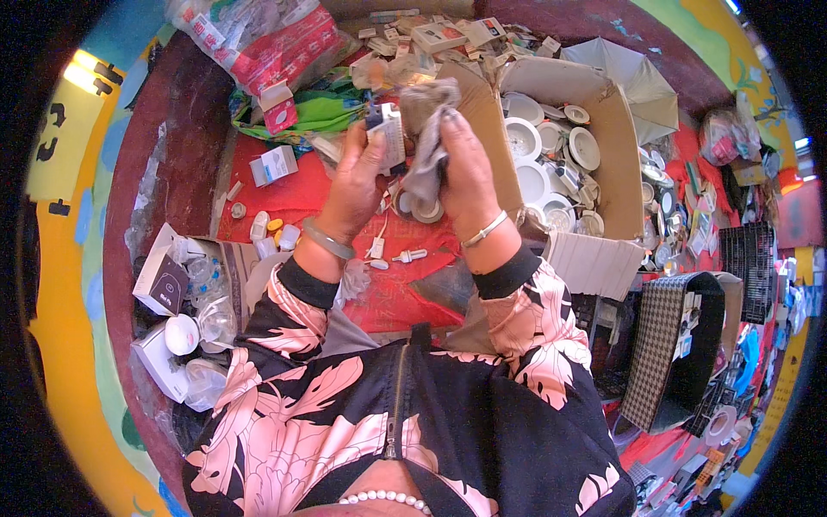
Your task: The person wipes various objects, including a white electrical device and a metal container, with a cloth before placing them into a pile or box.
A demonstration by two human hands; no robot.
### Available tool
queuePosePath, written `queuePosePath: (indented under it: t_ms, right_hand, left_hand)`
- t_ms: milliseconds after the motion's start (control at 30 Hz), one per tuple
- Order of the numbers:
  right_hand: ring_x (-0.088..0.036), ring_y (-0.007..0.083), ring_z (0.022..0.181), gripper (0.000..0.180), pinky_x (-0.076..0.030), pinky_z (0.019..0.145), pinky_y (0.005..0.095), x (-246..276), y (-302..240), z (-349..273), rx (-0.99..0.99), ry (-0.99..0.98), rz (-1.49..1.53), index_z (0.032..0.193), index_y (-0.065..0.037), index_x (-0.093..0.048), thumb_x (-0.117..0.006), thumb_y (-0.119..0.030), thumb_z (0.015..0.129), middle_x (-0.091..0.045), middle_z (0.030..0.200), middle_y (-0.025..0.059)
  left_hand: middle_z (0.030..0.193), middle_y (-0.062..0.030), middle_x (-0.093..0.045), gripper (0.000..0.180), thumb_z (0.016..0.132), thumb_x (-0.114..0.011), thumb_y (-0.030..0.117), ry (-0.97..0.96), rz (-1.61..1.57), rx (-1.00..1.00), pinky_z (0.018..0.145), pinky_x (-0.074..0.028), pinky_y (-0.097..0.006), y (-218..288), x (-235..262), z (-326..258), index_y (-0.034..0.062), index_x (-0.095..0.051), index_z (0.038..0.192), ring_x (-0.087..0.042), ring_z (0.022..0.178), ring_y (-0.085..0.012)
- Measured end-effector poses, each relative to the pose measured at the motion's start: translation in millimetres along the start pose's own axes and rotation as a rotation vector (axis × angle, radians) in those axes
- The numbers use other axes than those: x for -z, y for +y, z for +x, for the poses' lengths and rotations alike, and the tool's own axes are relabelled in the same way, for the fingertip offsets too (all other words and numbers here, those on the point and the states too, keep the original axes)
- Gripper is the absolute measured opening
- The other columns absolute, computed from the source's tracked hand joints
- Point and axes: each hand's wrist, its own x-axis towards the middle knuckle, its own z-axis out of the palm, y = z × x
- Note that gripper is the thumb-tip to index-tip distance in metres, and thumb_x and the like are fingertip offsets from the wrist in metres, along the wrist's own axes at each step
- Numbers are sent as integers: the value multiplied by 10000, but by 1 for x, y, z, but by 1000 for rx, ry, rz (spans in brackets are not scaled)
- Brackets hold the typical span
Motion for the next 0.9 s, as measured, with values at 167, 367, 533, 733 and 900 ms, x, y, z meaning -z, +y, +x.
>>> queuePosePath:
  t_ms: [167, 367, 533, 733, 900]
  right_hand:
    - [-508, 74, 897, 309, -432, 790, 228, -11, 20, -3, 298, -13, -540, 1185, -42, -439, -526, -150, 908, -536, 1031, 21]
    - [-516, 66, 730, 189, -447, 635, 230, -10, 16, 3, 444, 87, -714, 989, -21, -551, -542, -186, 896, -597, 821, 10]
    - [-514, 59, 703, 227, -438, 598, 234, -3, 19, 12, 291, 189, -479, 929, -12, -598, -511, -221, 915, -603, 778, 12]
    - [-618, 207, 792, 403, -516, 680, 317, -1, 5, 9, -73, 177, 71, 1097, -27, -533, -382, -368, 946, -614, 982, 95]
    - [-551, 153, 933, 377, -461, 800, 276, -17, 16, -1, 91, 33, -207, 1205, -44, -447, -509, -273, 912, -572, 1032, 71]
  left_hand:
    - [1151, -60, -484, 349, 935, -392, 85, -89, 365, -162, 901, -384, -260, -17, -6, -7, 53, -351, 1280, -466, 1058, -131]
    - [1157, -58, -477, 339, 939, -391, 84, -99, 303, -111, 928, -359, -256, -13, -7, -10, 24, -353, 1271, -438, 1088, -134]
    - [1115, -48, -510, 329, 946, -417, 161, -86, 318, -53, 880, -391, -248, -8, -7, -12, 34, -379, 1246, -473, 1024, -115]
    - [959, -43, -573, 277, 935, -457, 265, 34, -46, 115, 803, -456, -301, 2, 3, -7, 77, -437, 1137, -562, 875, -142]
    - [1068, -81, -528, 293, 928, -472, 225, 80, 493, -156, 841, -439, -301, -17, 2, 0, 69, -406, 1168, -526, 949, -159]
